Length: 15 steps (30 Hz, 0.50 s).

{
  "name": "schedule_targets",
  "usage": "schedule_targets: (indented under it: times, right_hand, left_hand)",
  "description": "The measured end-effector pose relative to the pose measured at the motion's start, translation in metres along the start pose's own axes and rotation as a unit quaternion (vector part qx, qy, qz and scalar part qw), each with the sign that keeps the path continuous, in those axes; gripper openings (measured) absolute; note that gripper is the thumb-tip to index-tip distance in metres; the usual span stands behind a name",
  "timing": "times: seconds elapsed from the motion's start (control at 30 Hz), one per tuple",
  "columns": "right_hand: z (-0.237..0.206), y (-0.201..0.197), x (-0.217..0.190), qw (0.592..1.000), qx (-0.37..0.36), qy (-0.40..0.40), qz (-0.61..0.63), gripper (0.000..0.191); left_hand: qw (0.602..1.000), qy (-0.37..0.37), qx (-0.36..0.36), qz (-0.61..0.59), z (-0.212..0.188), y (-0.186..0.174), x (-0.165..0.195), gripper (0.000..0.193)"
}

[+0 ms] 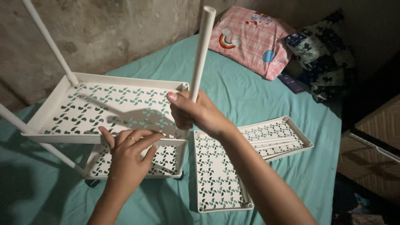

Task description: The person assembles a white plastic rolling cart by inserting vertical poles into the corner sockets of stacked trays. They align and press each pole into place, then attach a top tray to complete the structure.

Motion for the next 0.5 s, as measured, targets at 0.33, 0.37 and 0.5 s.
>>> schedule_targets:
  times: [0.33,0.37,0.5]
  right_hand:
    - [0.016,0.015,0.021,0.954,-0.22,0.073,0.192,0.064]
    - [0.018,0.01,0.027,0.963,-0.182,0.091,0.178,0.065]
    - [0.018,-0.004,0.02,0.99,-0.052,0.062,0.117,0.062]
  left_hand:
    - [1.0,-0.012,-0.01,-0.006,0.016,0.006,-0.002,0.021]
    - [1.0,-0.008,-0.008,-0.008,0.018,0.006,-0.002,0.022]
    - [1.0,0.009,0.004,-0.005,0.021,0.008,0.003,0.023]
Point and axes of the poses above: each hand's wrist, its own z-axis towards the middle knuckle, its own y-axis out of the palm, x = y × z, the point moved 10 cm from there along z, towards the middle knuckle
